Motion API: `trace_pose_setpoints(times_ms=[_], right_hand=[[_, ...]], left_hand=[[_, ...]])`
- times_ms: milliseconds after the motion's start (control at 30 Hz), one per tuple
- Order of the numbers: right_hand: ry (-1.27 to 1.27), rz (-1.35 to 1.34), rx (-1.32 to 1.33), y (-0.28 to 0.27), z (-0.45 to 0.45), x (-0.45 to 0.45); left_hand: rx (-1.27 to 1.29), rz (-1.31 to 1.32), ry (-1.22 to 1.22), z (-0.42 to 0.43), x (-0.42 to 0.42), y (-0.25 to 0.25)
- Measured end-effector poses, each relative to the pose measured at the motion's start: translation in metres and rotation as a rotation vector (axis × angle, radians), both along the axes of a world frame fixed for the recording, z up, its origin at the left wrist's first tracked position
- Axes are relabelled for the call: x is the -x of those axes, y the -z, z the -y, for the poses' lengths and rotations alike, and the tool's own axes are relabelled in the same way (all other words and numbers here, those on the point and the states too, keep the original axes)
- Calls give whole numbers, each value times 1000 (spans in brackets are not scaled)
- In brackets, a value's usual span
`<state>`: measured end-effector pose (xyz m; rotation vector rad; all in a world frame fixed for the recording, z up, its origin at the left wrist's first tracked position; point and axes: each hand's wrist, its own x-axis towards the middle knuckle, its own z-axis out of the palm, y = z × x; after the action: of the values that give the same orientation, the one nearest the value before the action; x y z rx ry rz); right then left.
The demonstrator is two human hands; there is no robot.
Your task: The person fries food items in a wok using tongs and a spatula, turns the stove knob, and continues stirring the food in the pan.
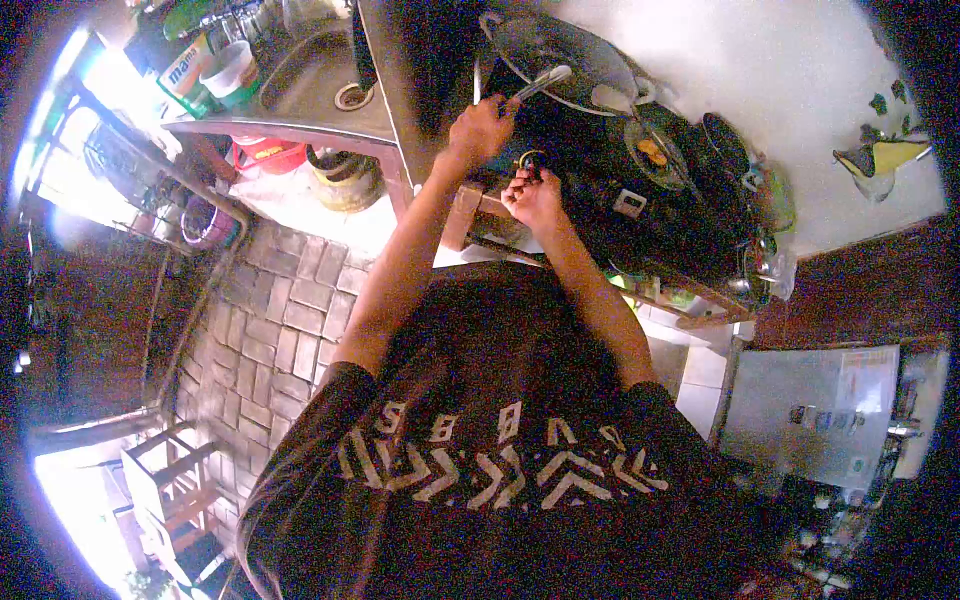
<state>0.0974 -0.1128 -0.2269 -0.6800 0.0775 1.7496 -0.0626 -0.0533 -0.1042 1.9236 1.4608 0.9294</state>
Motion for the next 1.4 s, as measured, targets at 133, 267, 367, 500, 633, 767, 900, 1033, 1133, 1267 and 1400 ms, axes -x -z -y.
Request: trace_pose_setpoints(times_ms=[133,267,367,500,633,767,900,1033,1133,1267,1400], right_hand=[[6,-13,-7,-3,0,1],[-3,-47,-18,-2,-2,1],[1,-78,-29,18,-7,-4],[-13,-85,22,13,-8,-4],[8,-83,86,0,2,1],[12,-79,76,-7,7,4],[38,-57,132,-13,8,5],[51,-11,112,-6,11,5],[68,36,113,1,12,5],[53,56,134,16,8,0],[0,80,171,-15,21,2]], left_hand=[[-12,-27,4,-2,1,-3],[24,-18,45,-3,2,-9],[27,-19,42,-3,3,-9],[21,19,48,-4,5,-10],[30,11,47,-5,6,-14],[77,29,76,-4,13,-20],[137,44,56,-5,14,-33],[111,51,71,-8,18,-44],[122,35,68,-13,20,-52],[103,60,39,-18,18,-51],[259,80,69,-27,17,-45]])
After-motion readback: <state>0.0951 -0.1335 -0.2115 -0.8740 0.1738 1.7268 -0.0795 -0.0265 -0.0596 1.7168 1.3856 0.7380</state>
